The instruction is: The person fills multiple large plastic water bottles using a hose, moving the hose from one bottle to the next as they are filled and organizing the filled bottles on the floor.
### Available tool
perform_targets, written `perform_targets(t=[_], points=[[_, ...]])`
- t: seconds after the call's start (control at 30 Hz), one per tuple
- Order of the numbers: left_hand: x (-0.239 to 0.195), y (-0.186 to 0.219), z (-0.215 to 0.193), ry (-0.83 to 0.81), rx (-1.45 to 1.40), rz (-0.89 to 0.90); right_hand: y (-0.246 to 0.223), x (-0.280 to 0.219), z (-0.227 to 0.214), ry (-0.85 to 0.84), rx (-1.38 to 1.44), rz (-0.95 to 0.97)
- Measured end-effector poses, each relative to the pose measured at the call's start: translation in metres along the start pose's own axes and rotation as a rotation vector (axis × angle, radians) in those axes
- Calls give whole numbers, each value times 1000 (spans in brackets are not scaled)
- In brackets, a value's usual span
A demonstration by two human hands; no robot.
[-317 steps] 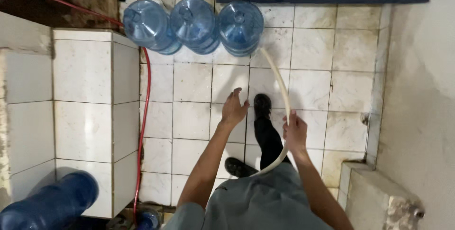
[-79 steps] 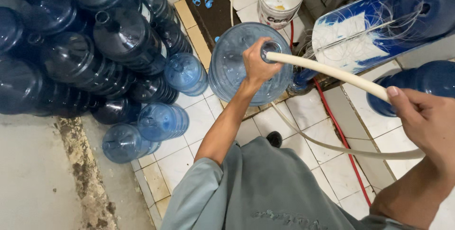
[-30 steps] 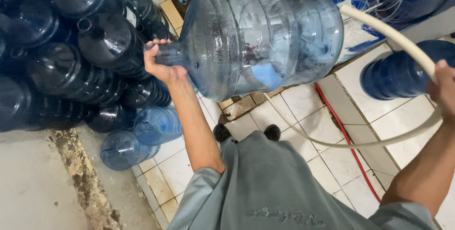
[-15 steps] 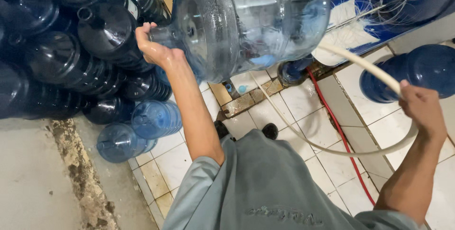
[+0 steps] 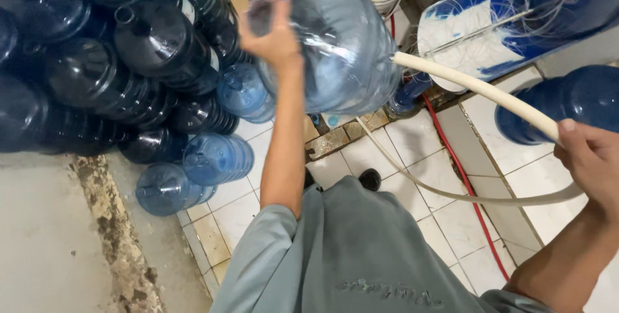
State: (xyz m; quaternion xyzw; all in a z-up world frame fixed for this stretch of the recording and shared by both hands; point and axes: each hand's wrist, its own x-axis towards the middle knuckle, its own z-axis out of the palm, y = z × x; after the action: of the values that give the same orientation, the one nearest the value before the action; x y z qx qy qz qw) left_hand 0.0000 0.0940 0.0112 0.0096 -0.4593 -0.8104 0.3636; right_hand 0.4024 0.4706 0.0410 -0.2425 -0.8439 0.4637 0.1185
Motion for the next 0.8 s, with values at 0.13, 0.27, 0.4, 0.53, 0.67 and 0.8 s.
perform_targets(t=[0.13,0.27,0.4,0.53,0.67,0.8], points=[[-53,-5,13,-342,276,167,-40,-10,14,-12,-64,-42],[-89,-10,7,-583,460,-36,-97,-19,44,-42,-276,-106],[-94,-15,-22,-659,562,82,-135,-16,72,5,-302,-150],[-82,-16,-59,-664,610,-15,-151,-5,99,-8,-301,-122],[-58,-9,-104,-612,845,-223,-133,21,125,-106,-313,-153],[-36,-14,-163,-562,1152,-152,-114,40,151,-221,-433,-166]])
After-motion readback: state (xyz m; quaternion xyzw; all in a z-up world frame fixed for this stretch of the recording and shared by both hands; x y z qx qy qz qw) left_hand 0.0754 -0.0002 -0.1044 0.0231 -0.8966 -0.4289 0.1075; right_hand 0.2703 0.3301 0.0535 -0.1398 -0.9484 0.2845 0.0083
